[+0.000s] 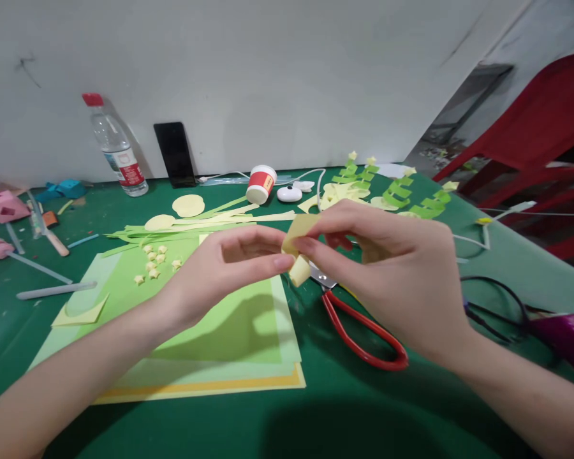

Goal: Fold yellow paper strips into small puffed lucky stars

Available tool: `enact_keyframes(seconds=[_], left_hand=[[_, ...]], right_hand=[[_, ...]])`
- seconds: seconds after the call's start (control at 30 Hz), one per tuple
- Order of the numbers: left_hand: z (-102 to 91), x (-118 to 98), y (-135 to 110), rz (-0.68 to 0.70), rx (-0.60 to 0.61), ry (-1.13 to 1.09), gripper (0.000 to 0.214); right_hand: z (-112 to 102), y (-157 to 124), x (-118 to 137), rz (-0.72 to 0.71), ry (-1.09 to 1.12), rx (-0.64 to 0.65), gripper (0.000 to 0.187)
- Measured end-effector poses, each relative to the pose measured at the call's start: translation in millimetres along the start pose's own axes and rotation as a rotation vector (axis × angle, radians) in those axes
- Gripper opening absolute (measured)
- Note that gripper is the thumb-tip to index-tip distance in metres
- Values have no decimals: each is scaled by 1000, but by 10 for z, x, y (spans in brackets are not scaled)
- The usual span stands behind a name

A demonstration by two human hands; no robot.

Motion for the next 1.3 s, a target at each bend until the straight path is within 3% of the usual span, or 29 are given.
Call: enact_keyframes(seconds=[0.1,0.23,0.4,0.53,0.63,0.73,0.93,1.07,1.2,1.3], left_hand=[[17,15,28,-40,47,-118,18],[47,1,43,-67,86,-220,22],[51,-14,25,-59,68,-203,7],[50,1,11,-76,73,-217,11],[55,3,9,-88,96,-212,12],[67,-4,10,-88,128,-146,9],[69,-20,-12,-72,147,-49,25],[49,-44,-26,-56,143,99,22],[106,-42,-40,-111,234,233,24],[182,-15,-67,-203,374,309,28]], right_hand=[[-1,7,10,-61,51,-15,14],[9,33,-28,-28,146,45,14],[29,45,-41,-8,226,132,17],[14,54,-43,-4,222,115,20],[-4,65,-87,80,217,114,15],[-33,77,-151,181,277,96,11],[-32,90,-240,348,540,76,16],[-50,93,-240,429,579,64,14],[-158,152,-299,489,561,-14,16],[-263,229,-421,521,601,-107,24]])
Point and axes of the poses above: each hand's wrist, its own y-axis towards the middle knuckle, its own z-axis out of the palm, x = y × z, the point moved 5 cm from there along y, towards the middle knuckle, and after that the axes turned 9 degrees about -y, right-handed, at the moved point
